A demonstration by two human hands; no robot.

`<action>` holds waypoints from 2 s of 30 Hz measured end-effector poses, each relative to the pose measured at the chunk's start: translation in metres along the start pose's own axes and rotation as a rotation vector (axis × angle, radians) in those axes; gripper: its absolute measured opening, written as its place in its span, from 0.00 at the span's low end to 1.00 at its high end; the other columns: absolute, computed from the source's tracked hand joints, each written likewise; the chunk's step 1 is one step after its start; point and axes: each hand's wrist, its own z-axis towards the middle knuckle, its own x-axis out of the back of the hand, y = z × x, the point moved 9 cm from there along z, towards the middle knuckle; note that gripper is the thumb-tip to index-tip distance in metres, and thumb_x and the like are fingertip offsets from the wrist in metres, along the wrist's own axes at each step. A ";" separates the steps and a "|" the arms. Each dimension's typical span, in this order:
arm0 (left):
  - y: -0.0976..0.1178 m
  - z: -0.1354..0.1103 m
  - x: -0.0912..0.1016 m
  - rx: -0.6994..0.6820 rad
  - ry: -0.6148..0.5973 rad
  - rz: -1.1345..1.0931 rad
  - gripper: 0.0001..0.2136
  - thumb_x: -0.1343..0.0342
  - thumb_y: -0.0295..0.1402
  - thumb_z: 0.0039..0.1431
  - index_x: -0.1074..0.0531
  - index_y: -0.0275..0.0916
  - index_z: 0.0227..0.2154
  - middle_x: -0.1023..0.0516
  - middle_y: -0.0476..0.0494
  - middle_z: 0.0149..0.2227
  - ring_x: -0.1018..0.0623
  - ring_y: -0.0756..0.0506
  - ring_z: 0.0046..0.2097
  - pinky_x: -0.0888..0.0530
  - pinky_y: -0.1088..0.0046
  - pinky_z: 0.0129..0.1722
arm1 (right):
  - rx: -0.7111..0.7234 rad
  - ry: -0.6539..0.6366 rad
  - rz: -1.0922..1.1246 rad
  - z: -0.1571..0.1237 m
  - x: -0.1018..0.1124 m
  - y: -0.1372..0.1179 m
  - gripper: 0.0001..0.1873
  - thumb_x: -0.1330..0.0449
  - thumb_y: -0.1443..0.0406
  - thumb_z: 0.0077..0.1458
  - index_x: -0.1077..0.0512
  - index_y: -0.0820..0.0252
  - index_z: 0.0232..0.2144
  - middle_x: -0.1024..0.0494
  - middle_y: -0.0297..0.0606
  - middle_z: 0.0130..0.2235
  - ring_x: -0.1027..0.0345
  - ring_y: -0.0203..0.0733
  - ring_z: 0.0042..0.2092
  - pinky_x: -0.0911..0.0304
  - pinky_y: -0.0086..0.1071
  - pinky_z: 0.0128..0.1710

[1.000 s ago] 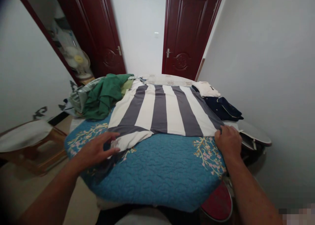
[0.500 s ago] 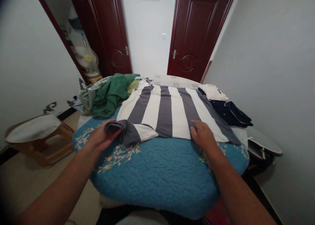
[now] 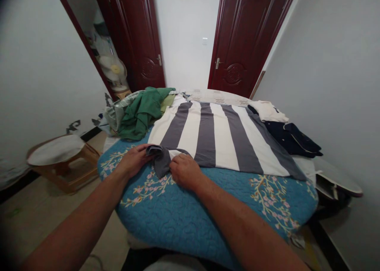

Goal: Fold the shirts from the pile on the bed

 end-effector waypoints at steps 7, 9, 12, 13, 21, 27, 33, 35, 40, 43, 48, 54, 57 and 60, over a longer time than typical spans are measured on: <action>0.020 0.008 0.007 -0.092 0.097 0.094 0.12 0.31 0.43 0.50 0.21 0.39 0.30 0.24 0.48 0.26 0.28 0.49 0.27 0.33 0.76 0.25 | -0.480 0.487 0.445 -0.022 0.050 0.094 0.16 0.48 0.59 0.68 0.21 0.55 0.44 0.16 0.38 0.41 0.24 0.46 0.44 0.31 0.36 0.45; 0.039 0.022 0.002 -0.166 0.142 0.191 0.12 0.34 0.44 0.52 0.22 0.40 0.29 0.23 0.47 0.29 0.27 0.48 0.30 0.32 0.75 0.27 | -0.598 0.531 0.494 -0.025 0.053 0.123 0.17 0.47 0.56 0.67 0.21 0.55 0.42 0.16 0.38 0.40 0.24 0.47 0.43 0.32 0.36 0.42; 0.049 0.049 -0.015 -0.153 0.109 0.221 0.15 0.38 0.48 0.55 0.22 0.39 0.35 0.19 0.42 0.36 0.22 0.45 0.37 0.27 0.73 0.32 | -0.708 0.502 0.488 -0.027 0.047 0.151 0.19 0.47 0.53 0.64 0.20 0.57 0.38 0.16 0.39 0.37 0.24 0.47 0.41 0.33 0.36 0.41; 0.044 0.057 -0.022 -0.102 0.077 0.217 0.18 0.39 0.50 0.57 0.22 0.39 0.38 0.18 0.40 0.39 0.21 0.44 0.38 0.26 0.71 0.33 | -0.724 0.491 0.471 -0.028 0.045 0.155 0.20 0.47 0.53 0.64 0.20 0.57 0.38 0.17 0.39 0.37 0.24 0.47 0.40 0.33 0.36 0.41; 0.024 0.051 -0.038 -0.277 -0.011 0.756 0.35 0.34 0.44 0.55 0.30 0.38 0.65 0.18 0.41 0.41 0.20 0.42 0.38 0.26 0.66 0.40 | -0.686 0.435 0.474 -0.033 0.040 0.149 0.21 0.43 0.51 0.64 0.20 0.59 0.46 0.16 0.40 0.39 0.23 0.47 0.42 0.32 0.36 0.43; 0.040 0.031 -0.034 -0.422 0.083 0.921 0.21 0.47 0.38 0.66 0.25 0.39 0.59 0.23 0.47 0.33 0.24 0.43 0.35 0.29 0.67 0.41 | -0.659 0.470 0.524 -0.031 0.033 0.154 0.28 0.41 0.57 0.61 0.26 0.57 0.61 0.17 0.37 0.40 0.25 0.46 0.40 0.30 0.38 0.44; 0.041 0.043 -0.023 -0.401 0.091 0.822 0.21 0.47 0.41 0.65 0.22 0.38 0.55 0.23 0.46 0.35 0.25 0.44 0.36 0.29 0.68 0.40 | -0.779 0.549 0.670 -0.039 0.029 0.170 0.31 0.44 0.57 0.63 0.29 0.60 0.65 0.18 0.37 0.37 0.25 0.46 0.37 0.28 0.37 0.40; 0.036 0.046 -0.020 -0.357 0.062 0.833 0.21 0.47 0.43 0.65 0.21 0.38 0.54 0.24 0.47 0.33 0.26 0.44 0.34 0.30 0.68 0.38 | -0.754 0.490 0.615 -0.036 0.029 0.167 0.27 0.43 0.59 0.63 0.25 0.59 0.62 0.16 0.39 0.43 0.23 0.45 0.42 0.27 0.37 0.46; 0.039 0.043 -0.003 -0.308 0.196 0.872 0.22 0.46 0.44 0.64 0.19 0.36 0.51 0.26 0.48 0.29 0.27 0.44 0.32 0.31 0.68 0.36 | -0.700 0.427 0.453 -0.033 0.035 0.160 0.23 0.43 0.62 0.64 0.23 0.58 0.59 0.16 0.41 0.50 0.23 0.46 0.49 0.30 0.40 0.56; 0.046 0.042 0.001 -0.323 0.233 0.887 0.21 0.46 0.45 0.63 0.18 0.36 0.49 0.25 0.47 0.28 0.26 0.43 0.33 0.31 0.68 0.36 | -0.709 0.384 0.440 -0.032 0.033 0.157 0.23 0.43 0.61 0.65 0.24 0.59 0.60 0.16 0.42 0.48 0.22 0.46 0.47 0.29 0.39 0.53; 0.047 0.044 0.011 -0.321 0.244 0.857 0.23 0.45 0.48 0.62 0.18 0.35 0.49 0.24 0.47 0.29 0.25 0.43 0.33 0.31 0.68 0.35 | -0.729 0.283 0.437 -0.036 0.032 0.147 0.27 0.42 0.58 0.66 0.27 0.61 0.63 0.18 0.38 0.39 0.24 0.44 0.40 0.30 0.35 0.43; 0.045 0.046 0.019 -0.310 0.293 0.911 0.23 0.46 0.47 0.62 0.18 0.35 0.48 0.20 0.43 0.33 0.24 0.42 0.36 0.29 0.66 0.39 | -0.597 0.171 0.248 -0.046 0.048 0.123 0.23 0.41 0.62 0.66 0.25 0.63 0.60 0.17 0.41 0.42 0.23 0.45 0.44 0.34 0.34 0.47; 0.047 0.046 0.013 -0.329 0.271 0.941 0.22 0.49 0.48 0.63 0.17 0.37 0.44 0.17 0.40 0.37 0.21 0.40 0.39 0.28 0.66 0.42 | -0.591 0.106 0.214 -0.050 0.050 0.122 0.23 0.42 0.61 0.67 0.26 0.63 0.61 0.16 0.41 0.41 0.23 0.45 0.43 0.34 0.34 0.45; 0.050 0.043 0.010 -0.336 0.255 0.961 0.23 0.51 0.51 0.64 0.18 0.38 0.41 0.16 0.39 0.38 0.20 0.39 0.41 0.28 0.65 0.43 | -0.611 0.055 0.157 -0.055 0.055 0.129 0.22 0.41 0.60 0.67 0.25 0.61 0.60 0.15 0.42 0.43 0.22 0.46 0.43 0.34 0.33 0.44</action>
